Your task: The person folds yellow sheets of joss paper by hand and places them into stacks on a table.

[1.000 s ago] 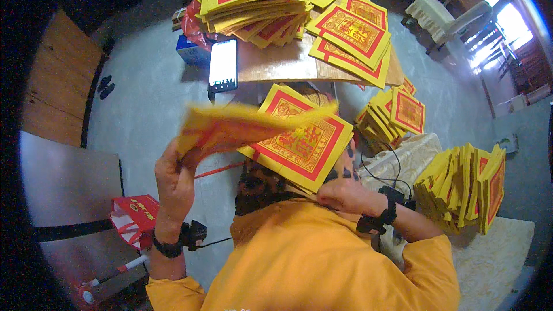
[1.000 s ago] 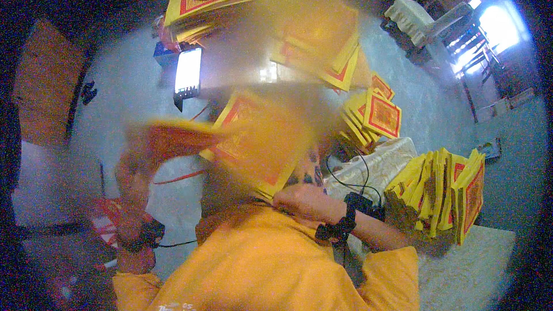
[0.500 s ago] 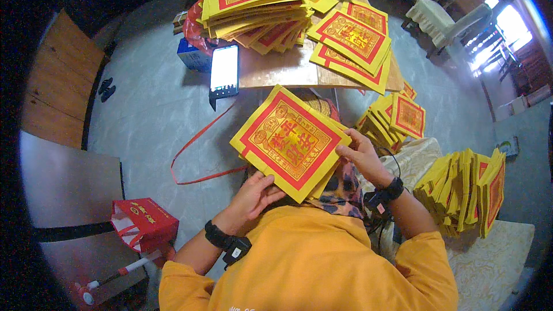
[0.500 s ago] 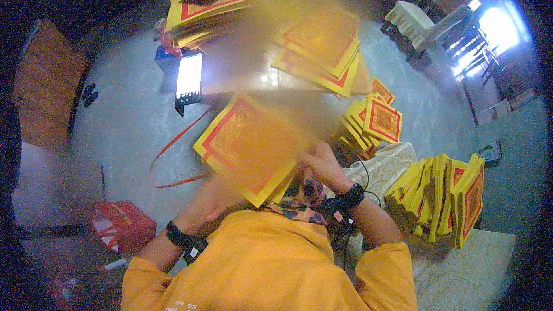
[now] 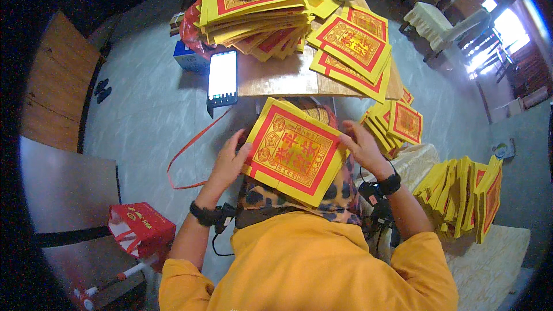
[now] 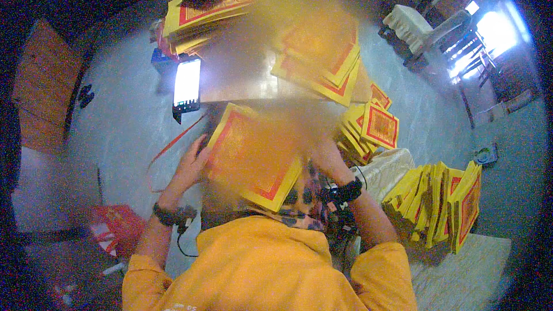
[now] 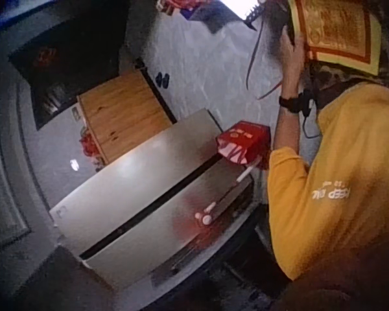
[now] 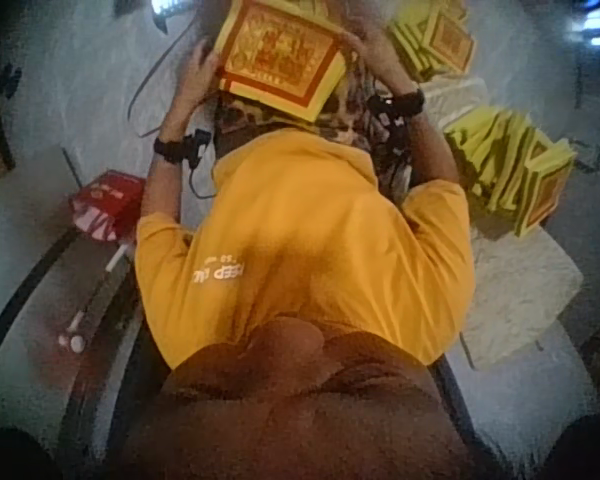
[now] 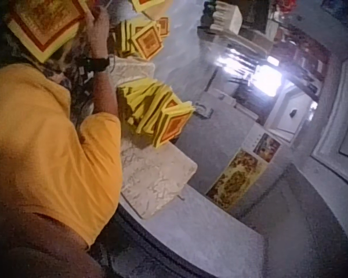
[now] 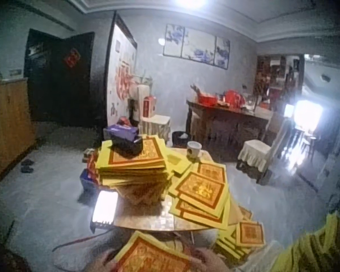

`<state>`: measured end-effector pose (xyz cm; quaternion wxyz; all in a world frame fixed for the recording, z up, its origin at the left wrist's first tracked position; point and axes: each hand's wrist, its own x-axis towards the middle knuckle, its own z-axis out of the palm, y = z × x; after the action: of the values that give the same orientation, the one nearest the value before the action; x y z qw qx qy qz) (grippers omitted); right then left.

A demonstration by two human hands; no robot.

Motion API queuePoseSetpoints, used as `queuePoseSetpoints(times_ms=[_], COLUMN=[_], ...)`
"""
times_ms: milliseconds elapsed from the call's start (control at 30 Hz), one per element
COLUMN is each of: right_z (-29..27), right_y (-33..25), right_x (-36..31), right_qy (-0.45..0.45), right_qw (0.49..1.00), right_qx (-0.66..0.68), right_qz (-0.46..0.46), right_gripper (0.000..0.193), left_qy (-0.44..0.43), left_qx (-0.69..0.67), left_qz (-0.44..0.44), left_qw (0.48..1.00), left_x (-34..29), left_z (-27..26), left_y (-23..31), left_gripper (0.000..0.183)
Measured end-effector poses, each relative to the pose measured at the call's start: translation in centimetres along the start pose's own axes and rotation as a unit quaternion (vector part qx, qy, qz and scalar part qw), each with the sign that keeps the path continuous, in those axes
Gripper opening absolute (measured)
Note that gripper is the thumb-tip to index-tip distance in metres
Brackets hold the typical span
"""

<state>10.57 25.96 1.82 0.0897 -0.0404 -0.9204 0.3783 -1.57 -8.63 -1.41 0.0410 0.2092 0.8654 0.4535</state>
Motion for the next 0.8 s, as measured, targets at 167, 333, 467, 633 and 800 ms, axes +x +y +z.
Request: queuePoseSetpoints(times_ms=[167,333,467,633,800], right_z=[-1.4,-2.7,0.9,1.2,0.5], right_y=[-1.6,-4.2,-4.9,-8.2,-6.1], right_x=[0.7,4.6,6.9,8.8,8.7], right_qy=[-0.119,-0.106,-0.132,-0.212,-0.294], right_qw=[0.991,0.994,0.987,0.976,0.941], right_qx=[-0.035,-0.003,-0.024,0.0,0.152], right_qz=[0.058,-0.036,-0.088,-0.039,-0.07], right_gripper=[0.041,0.048,0.056,0.075,0.07], left_qy=[-0.126,-0.151,-0.173,-0.212,-0.163], left_qx=[-0.041,-0.134,-0.139,-0.129,-0.12], left_qz=[-0.084,-0.112,-0.113,-0.07,-0.011], left_qw=[0.988,0.973,0.968,0.966,0.979], left_x=[0.6,1.1,2.5,2.2,1.3], left_z=[0.5,0.2,0.1,-1.6,-2.3], left_y=[2.7,3.3,2.3,5.0,6.1], left_gripper=[0.05,0.047,0.042,0.038,0.042])
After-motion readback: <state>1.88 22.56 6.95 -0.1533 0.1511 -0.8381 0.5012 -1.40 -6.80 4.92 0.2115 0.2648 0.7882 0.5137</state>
